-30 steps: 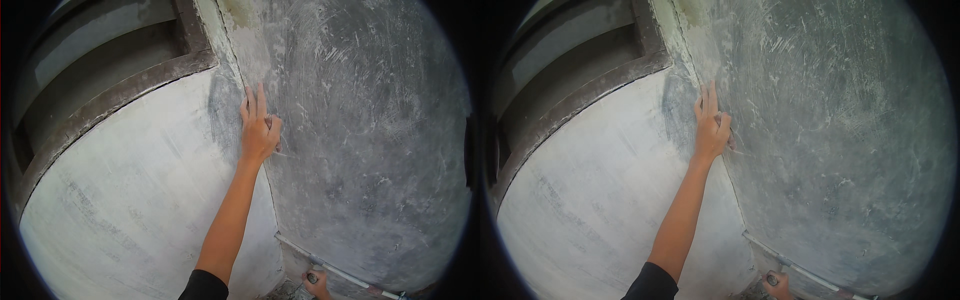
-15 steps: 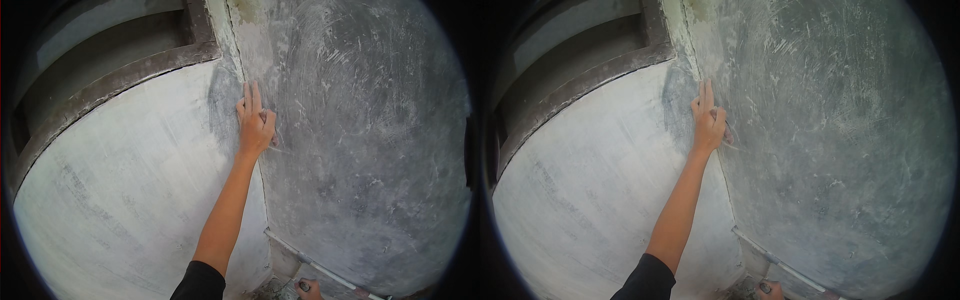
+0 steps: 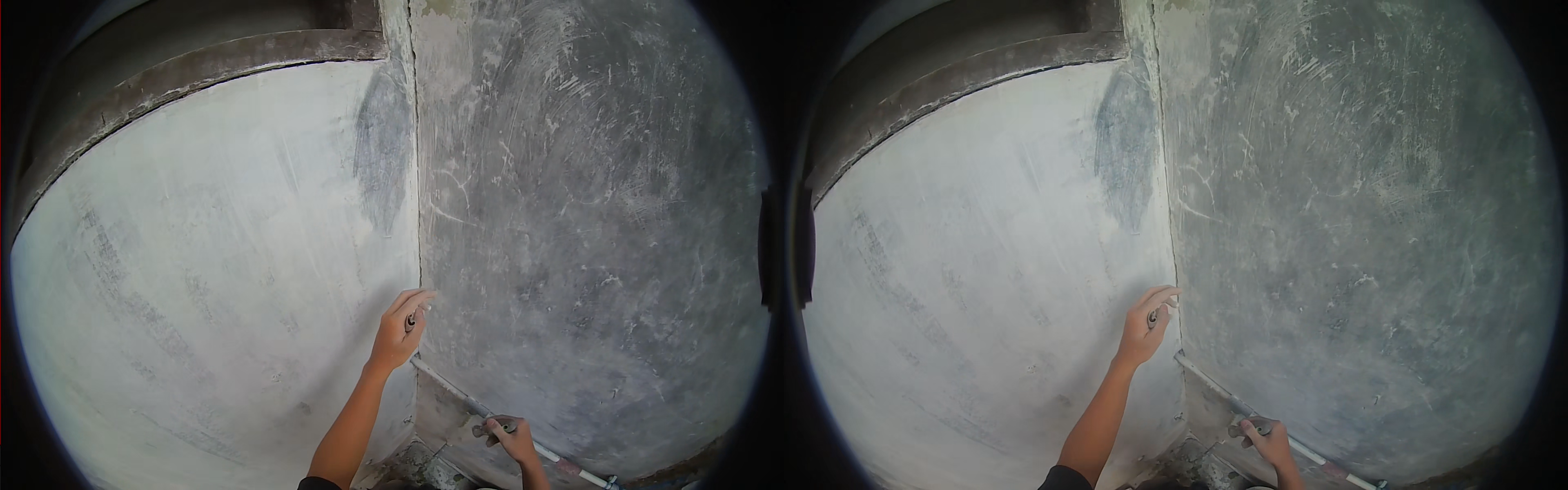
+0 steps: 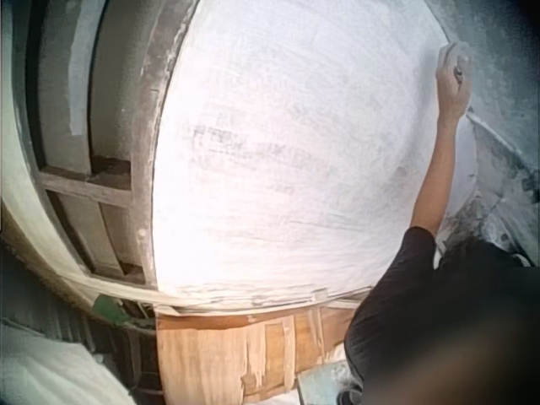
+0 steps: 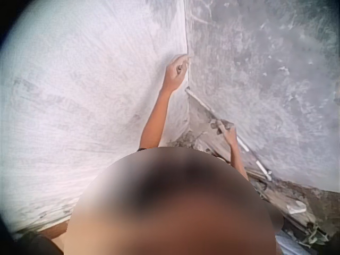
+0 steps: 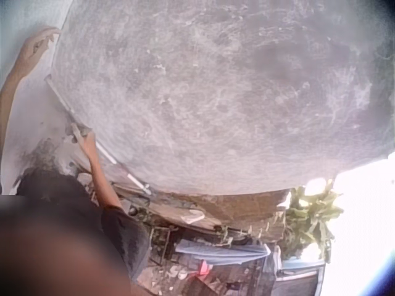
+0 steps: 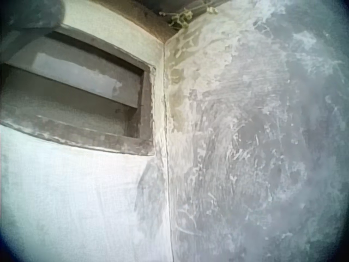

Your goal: Smoothing the surface and preparing the corners of a concrete wall using a brick and a scraper spatula.

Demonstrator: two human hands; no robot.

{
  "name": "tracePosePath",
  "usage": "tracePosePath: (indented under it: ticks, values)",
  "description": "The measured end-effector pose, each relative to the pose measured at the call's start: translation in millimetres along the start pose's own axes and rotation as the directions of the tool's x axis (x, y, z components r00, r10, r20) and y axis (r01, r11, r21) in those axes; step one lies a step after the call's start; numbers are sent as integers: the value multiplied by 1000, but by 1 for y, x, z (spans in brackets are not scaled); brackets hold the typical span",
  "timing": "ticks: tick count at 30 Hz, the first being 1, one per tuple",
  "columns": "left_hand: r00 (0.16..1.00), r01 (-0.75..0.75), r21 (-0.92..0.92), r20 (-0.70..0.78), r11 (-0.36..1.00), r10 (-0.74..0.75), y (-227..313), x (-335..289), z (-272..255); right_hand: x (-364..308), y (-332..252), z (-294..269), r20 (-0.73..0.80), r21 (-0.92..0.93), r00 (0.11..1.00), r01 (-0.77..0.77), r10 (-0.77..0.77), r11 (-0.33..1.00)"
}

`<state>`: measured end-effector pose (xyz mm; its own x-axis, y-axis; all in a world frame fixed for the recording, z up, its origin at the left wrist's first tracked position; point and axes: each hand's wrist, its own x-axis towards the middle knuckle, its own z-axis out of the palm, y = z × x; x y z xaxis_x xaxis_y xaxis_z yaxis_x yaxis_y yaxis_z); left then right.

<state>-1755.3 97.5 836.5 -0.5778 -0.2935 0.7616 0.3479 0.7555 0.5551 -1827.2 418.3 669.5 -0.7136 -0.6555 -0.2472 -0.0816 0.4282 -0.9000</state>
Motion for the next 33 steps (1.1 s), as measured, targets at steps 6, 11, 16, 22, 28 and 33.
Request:
tracePosePath:
  ticks: [6, 11, 16, 22, 28, 33]
  values:
    - [990, -111, -54, -96, 992, 106, 31, 27, -31, 11, -152, -31, -137, 574, 878, 447, -458, 686]
    - [913, -368, 13, -186, 930, 364, 64, 85, -44, 16, -281, -51, -105, -521, 413, 752, -905, 404]
    - [887, -392, 173, -190, 903, 421, 56, 139, -38, 22, -399, -70, 91, -953, 268, 304, -959, -5]
    - [889, -270, 335, -274, 903, 368, 34, 200, -23, 37, -471, -83, 340, -904, 436, -92, -833, -418]
    - [882, -216, 461, -285, 861, 374, 23, 215, -17, 39, -496, -77, 332, -870, 555, -134, -763, -475]
    - [875, -159, 509, -324, 846, 360, 28, 233, -17, 37, -506, -69, 334, -834, 577, -189, -746, -519]
